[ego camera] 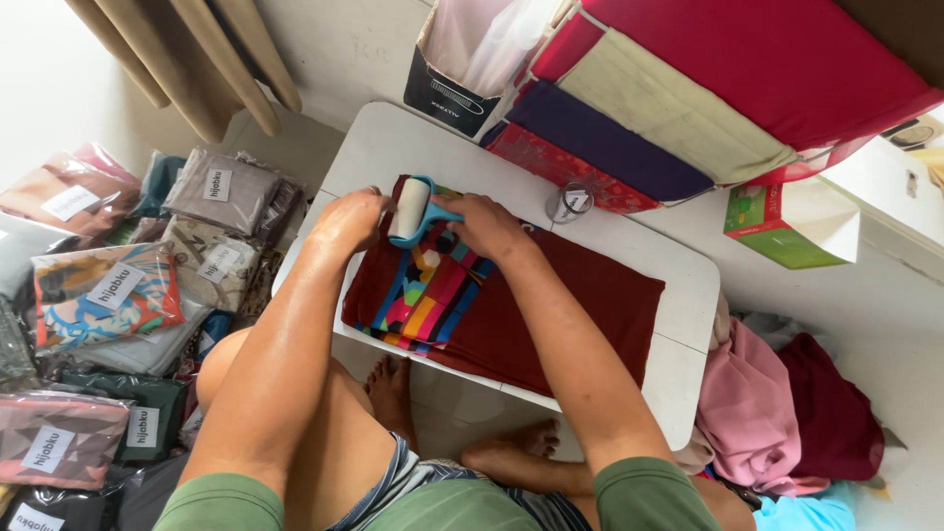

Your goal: Using a lint roller to clean and then fold pieces of fabric on a small table.

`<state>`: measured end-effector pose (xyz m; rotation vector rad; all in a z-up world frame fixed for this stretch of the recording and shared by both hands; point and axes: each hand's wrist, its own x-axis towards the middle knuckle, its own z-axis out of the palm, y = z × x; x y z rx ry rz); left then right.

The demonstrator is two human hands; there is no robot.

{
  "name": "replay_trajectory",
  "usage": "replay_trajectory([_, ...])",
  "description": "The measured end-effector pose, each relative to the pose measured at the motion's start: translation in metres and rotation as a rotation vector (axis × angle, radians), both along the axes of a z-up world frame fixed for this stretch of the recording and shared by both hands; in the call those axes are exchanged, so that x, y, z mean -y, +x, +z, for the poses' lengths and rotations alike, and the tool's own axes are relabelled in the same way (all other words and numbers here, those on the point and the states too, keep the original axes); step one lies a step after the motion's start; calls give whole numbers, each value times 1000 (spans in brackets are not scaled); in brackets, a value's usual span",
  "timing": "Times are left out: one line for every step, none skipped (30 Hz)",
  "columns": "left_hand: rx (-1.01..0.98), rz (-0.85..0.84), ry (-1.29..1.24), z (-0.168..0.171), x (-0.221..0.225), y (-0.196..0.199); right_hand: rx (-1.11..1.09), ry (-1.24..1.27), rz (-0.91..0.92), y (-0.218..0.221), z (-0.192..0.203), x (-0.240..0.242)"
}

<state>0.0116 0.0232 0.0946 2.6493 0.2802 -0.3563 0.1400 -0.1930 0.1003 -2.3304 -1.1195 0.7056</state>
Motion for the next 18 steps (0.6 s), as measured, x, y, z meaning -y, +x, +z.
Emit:
replay_trajectory([0,-3,-4,-17,-1,1,0,-4,-3,6,-7,15])
replay_trajectory([-73,-23,35,-33,-1,1,11,-5,14,12,-14,30])
replay_trajectory([-147,-45,74,-50,-1,1,19,-6,30,16,-22,46])
replay_trajectory([-148,-48,69,-56,-2,2,18,-11,28,15,-18,68])
replay_trajectory([-164,-57,82,-62,-4,4,60,-17,22,14,-13,90])
replay_trajectory([-180,-66,95,-68,-5,6,101,-23,17,12,-9,112])
replay_trajectory([-179,-71,93,-69,-4,6,101,-26,12,13,-7,140])
replay_trajectory([-184,-55,88,-70,-4,6,104,-19,-42,14,-4,167])
replay_trajectory([-193,-39,84,-71,-3,4,102,-10,-97,12,-3,194])
replay_trajectory([-196,-45,81,-76,-4,7,99,-14,-102,11,2,223])
replay_trajectory([-188,-40,87,-81,-5,8,50,-53,-221,10,7,252])
replay_trajectory([-179,-36,93,-87,-6,10,2,-93,-339,10,12,280])
replay_trajectory([-180,-38,91,-89,-6,11,1,-95,-341,13,11,308])
replay_trajectory([-173,-32,87,-92,-7,12,-10,-146,-409,17,11,336])
replay_trajectory([-168,-25,82,-95,-6,12,-21,-199,-476,20,11,364])
replay_trajectory([-170,-25,79,-96,-5,13,-22,-203,-475,16,22,373])
replay_trajectory([-165,-27,86,-96,-5,13,8,-303,-492,13,32,380])
replay_trajectory([-159,-30,93,-96,-5,14,38,-402,-507,10,43,388])
